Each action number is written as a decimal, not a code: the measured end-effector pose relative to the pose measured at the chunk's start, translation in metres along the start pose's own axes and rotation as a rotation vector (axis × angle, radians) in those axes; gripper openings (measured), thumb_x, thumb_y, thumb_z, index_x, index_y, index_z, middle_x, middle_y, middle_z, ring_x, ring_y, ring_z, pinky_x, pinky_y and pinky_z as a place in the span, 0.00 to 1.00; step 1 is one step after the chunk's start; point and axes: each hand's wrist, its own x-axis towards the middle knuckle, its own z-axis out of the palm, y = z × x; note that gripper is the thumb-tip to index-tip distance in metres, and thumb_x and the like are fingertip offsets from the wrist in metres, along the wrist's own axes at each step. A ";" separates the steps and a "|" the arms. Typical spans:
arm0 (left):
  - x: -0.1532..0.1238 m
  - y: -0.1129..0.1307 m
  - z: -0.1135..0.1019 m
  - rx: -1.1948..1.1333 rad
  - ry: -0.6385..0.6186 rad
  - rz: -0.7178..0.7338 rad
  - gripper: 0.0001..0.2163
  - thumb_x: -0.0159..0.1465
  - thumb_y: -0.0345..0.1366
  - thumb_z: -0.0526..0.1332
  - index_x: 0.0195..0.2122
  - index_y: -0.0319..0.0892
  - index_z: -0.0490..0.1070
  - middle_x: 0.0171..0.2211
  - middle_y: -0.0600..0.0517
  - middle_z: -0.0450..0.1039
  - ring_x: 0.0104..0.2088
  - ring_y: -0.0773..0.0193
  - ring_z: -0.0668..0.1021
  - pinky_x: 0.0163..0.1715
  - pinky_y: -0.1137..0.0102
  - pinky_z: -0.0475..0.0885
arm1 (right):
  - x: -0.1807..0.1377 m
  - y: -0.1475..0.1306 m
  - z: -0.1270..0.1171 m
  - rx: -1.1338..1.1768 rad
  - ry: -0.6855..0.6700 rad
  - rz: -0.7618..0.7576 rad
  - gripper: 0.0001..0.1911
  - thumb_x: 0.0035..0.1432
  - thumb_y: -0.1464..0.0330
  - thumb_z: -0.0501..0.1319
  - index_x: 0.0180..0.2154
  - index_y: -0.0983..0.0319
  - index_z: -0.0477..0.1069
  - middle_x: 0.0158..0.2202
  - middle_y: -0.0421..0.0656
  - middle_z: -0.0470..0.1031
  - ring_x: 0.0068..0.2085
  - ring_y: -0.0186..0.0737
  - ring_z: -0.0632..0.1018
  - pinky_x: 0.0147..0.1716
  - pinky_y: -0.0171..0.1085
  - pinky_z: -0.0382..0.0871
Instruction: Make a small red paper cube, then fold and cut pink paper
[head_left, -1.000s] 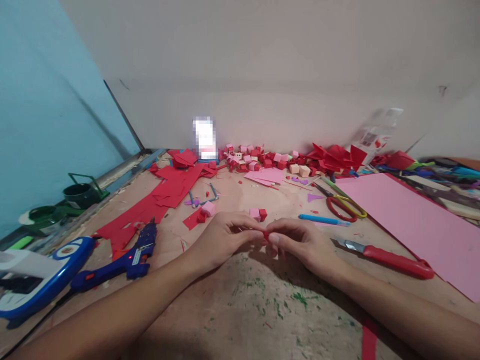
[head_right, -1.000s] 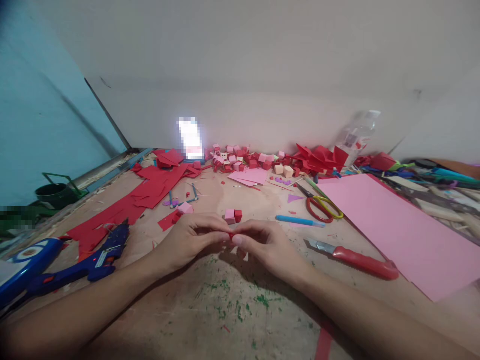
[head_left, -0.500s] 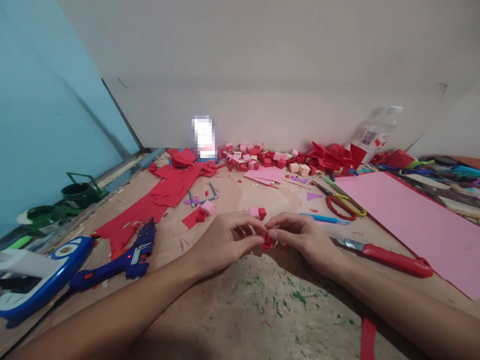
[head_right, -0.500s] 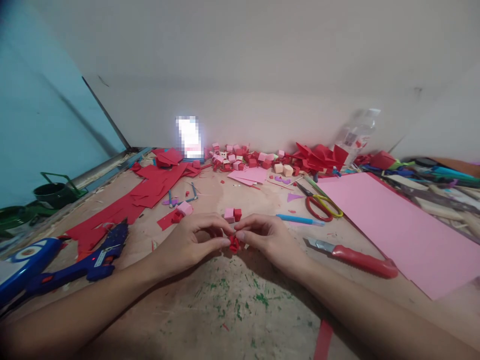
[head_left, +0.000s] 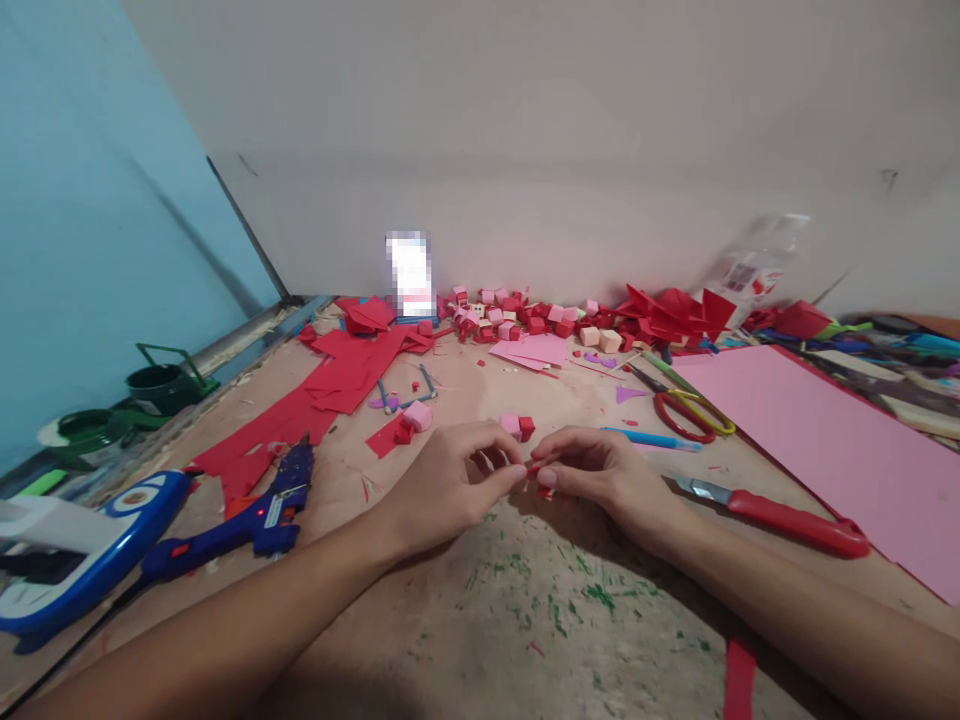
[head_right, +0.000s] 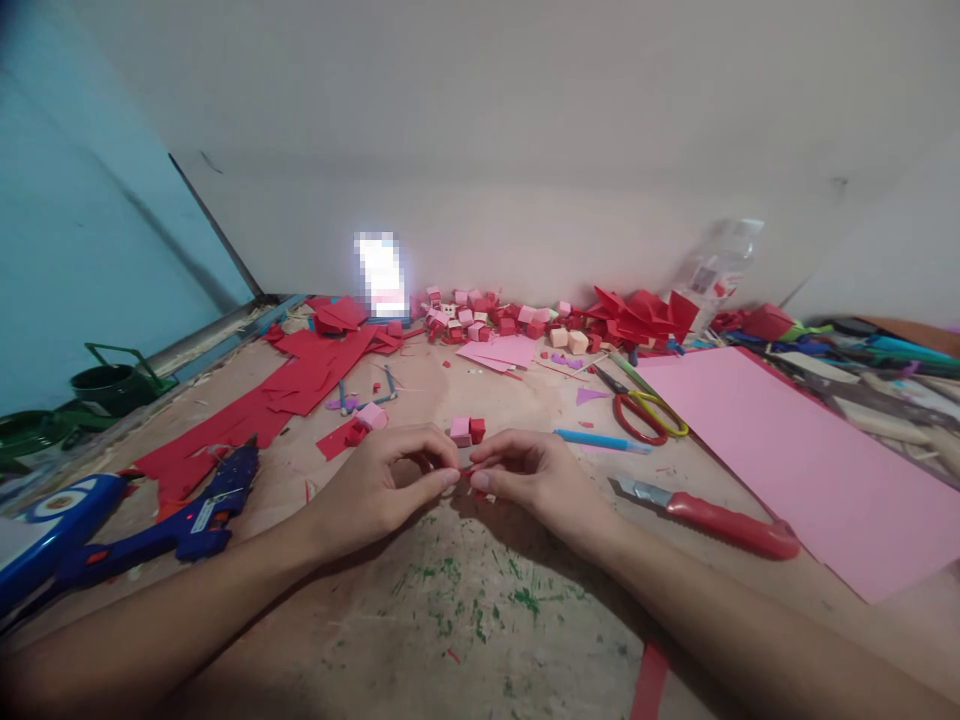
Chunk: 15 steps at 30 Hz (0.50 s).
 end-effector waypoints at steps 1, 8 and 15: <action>0.000 0.000 0.000 0.004 0.000 -0.001 0.04 0.63 0.31 0.63 0.32 0.40 0.77 0.32 0.53 0.79 0.33 0.65 0.77 0.35 0.70 0.70 | 0.000 0.000 0.000 0.007 0.005 -0.003 0.11 0.49 0.65 0.78 0.35 0.58 0.83 0.32 0.39 0.82 0.32 0.34 0.78 0.34 0.32 0.70; -0.002 0.000 0.003 -0.064 -0.066 -0.082 0.06 0.63 0.36 0.66 0.36 0.40 0.79 0.32 0.53 0.77 0.31 0.64 0.76 0.32 0.70 0.70 | -0.002 -0.005 0.001 -0.126 0.003 -0.089 0.07 0.52 0.65 0.75 0.31 0.60 0.81 0.29 0.39 0.80 0.29 0.35 0.75 0.32 0.34 0.69; 0.003 -0.007 0.003 -0.076 -0.055 -0.137 0.08 0.61 0.34 0.66 0.40 0.40 0.82 0.34 0.51 0.81 0.32 0.65 0.77 0.33 0.71 0.69 | -0.003 -0.006 0.002 -0.163 -0.012 -0.088 0.06 0.54 0.65 0.73 0.32 0.60 0.81 0.33 0.40 0.81 0.30 0.36 0.76 0.32 0.35 0.70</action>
